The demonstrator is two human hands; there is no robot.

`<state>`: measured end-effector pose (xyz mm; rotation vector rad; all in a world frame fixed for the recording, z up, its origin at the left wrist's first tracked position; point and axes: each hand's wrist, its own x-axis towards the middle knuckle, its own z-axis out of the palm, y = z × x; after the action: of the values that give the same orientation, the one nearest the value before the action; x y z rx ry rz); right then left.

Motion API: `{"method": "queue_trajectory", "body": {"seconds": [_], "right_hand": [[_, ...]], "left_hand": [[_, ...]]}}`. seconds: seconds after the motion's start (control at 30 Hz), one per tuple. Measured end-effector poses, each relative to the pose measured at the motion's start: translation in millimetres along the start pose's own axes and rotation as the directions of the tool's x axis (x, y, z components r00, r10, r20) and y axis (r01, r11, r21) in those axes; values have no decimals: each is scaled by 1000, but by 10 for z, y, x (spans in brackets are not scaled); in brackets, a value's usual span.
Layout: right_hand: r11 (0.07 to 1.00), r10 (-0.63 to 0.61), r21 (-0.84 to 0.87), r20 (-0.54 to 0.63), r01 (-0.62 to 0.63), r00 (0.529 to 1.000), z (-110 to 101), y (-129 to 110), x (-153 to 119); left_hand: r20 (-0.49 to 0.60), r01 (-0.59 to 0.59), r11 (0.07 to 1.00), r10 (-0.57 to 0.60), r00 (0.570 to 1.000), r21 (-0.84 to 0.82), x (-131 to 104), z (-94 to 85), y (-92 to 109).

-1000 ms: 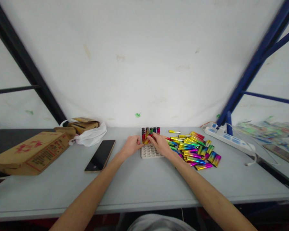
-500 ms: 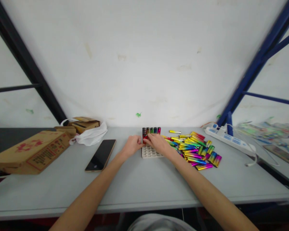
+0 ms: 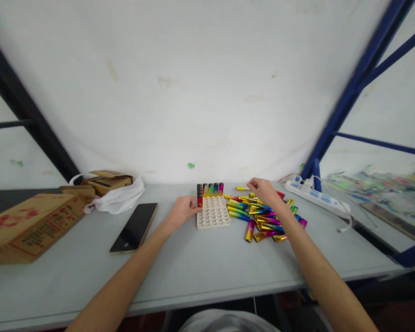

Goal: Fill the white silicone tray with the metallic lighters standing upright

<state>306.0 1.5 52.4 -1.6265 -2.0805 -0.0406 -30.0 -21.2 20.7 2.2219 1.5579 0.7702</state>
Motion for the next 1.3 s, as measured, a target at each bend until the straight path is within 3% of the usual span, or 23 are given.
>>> {"method": "queue_trajectory", "body": {"seconds": [0.13,0.23,0.33,0.57,0.63,0.7,0.77,0.83,0.9,1.0,1.17,1.3], "right_hand": [[947,263,-200,25,-253,964,-169,823,-26],[916,338,-254,70,-311,938,-156,1177,-51],[909,369,-252,121,-331,921,-96,1304,-64],[916,389,-188,206,-354,898,-78,1356,-62],[919,384,-173,178,-356,906,-104,1354,-62],[922,380,-107,64,-372,923,-130,1318,-69],[924,380,62,-58,-376,923,-145,1220,-85],[898,354,311,-88,-312,931,-143,1040,-99],[815,271,547,-71,-190,960,-129,776,-96],[673,164,738,-68,-61,984,-107,274,-38],[512,84,859,-47,-3,995,-21,-516,96],[365,-20,931,-11,18,1000,148,-954,56]], "left_hand": [[-7,-1,1000,1,1000,-15,16,7,-21],[-8,-5,999,5,1000,-40,18,-1,-42],[7,14,997,-14,1000,-82,7,-20,-41],[75,113,967,-99,992,-228,-31,-77,-21],[85,107,967,-89,992,-230,-34,-132,-35],[111,91,967,-66,992,-239,-31,-215,-44],[109,67,959,-39,993,-276,-13,-313,-32],[-18,71,934,-82,996,-349,32,-392,-1],[-196,31,873,-143,970,-486,111,-421,33],[-316,-40,801,-189,930,-597,281,-339,40],[-245,-2,651,-283,927,-759,536,-17,-66],[-134,50,564,-279,951,-825,571,192,-129]]}}
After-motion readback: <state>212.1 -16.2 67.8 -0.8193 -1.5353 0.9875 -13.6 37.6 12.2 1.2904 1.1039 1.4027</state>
